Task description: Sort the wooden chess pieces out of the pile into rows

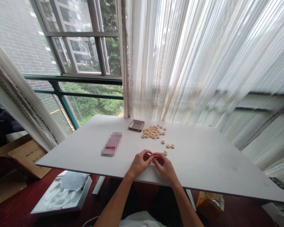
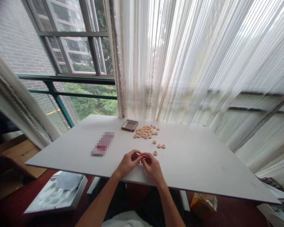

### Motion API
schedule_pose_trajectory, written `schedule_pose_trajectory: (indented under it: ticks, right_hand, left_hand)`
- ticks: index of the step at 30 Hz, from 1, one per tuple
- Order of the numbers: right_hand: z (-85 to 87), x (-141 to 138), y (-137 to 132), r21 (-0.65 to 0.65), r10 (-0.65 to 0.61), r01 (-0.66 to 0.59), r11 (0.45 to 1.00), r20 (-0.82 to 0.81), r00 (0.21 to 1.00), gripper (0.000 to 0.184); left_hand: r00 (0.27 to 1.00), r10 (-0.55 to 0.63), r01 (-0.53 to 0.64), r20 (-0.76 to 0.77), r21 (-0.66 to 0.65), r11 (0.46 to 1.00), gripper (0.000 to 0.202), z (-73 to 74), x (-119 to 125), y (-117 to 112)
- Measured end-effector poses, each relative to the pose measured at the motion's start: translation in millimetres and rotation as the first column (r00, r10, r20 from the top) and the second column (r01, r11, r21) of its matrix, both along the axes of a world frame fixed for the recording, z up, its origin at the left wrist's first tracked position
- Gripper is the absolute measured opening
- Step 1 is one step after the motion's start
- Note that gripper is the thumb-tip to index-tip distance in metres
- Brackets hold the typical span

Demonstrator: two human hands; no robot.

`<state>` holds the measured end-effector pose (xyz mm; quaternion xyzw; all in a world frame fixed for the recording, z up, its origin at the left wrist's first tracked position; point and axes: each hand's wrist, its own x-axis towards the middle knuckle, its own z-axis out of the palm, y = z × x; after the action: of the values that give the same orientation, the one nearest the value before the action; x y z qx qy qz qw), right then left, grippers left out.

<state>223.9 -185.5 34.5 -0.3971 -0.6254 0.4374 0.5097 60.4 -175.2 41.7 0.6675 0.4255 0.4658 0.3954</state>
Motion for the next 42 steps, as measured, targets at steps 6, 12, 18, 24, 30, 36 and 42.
schedule_pose_trajectory:
  ticks: [6, 12, 18, 24, 30, 36, 42]
  right_hand:
    - [1.7, -1, -2, 0.001, 0.017, -0.017, 1.000, 0.015, 1.000, 0.030]
    - [2.7, -1, -3, 0.003, -0.020, 0.020, 1.000, 0.039, 0.999, 0.031]
    - [-1.5, -2, 0, 0.022, -0.022, 0.021, 1.000, 0.034, 0.999, 0.028]
    - [-5.6, -1, 2, 0.039, -0.020, 0.019, 0.999, 0.032, 0.999, 0.026]
    - [-6.7, -1, 2, 0.045, -0.029, 0.027, 0.999, 0.037, 0.999, 0.026]
    - [-8.0, 1, 3, 0.035, -0.026, 0.026, 0.999, 0.023, 0.999, 0.025]
    - [-7.3, 1, 4, 0.029, -0.017, 0.017, 0.999, -0.011, 1.000, 0.025]
  left_hand:
    - [1.000, 0.022, -0.022, 0.005, -0.011, 1.000, 0.036, 1.8, 2, 0]
    - [1.000, -0.013, 0.013, 0.022, -0.013, 1.000, 0.033, 4.4, 0, -2]
    - [1.000, 0.016, -0.016, -0.006, -0.027, 0.999, 0.032, -3.5, -3, 3]
    - [0.999, 0.003, -0.004, -0.036, -0.023, 1.000, 0.032, -7.2, -3, 5]
    - [1.000, -0.019, 0.018, -0.021, -0.023, 1.000, 0.028, -5.4, -3, 4]
    - [0.997, -0.072, 0.072, -0.004, -0.002, 0.997, 0.028, -7.2, -2, 3]
    - [0.998, -0.069, 0.069, -0.004, 0.014, 0.998, 0.033, -4.2, -2, 0]
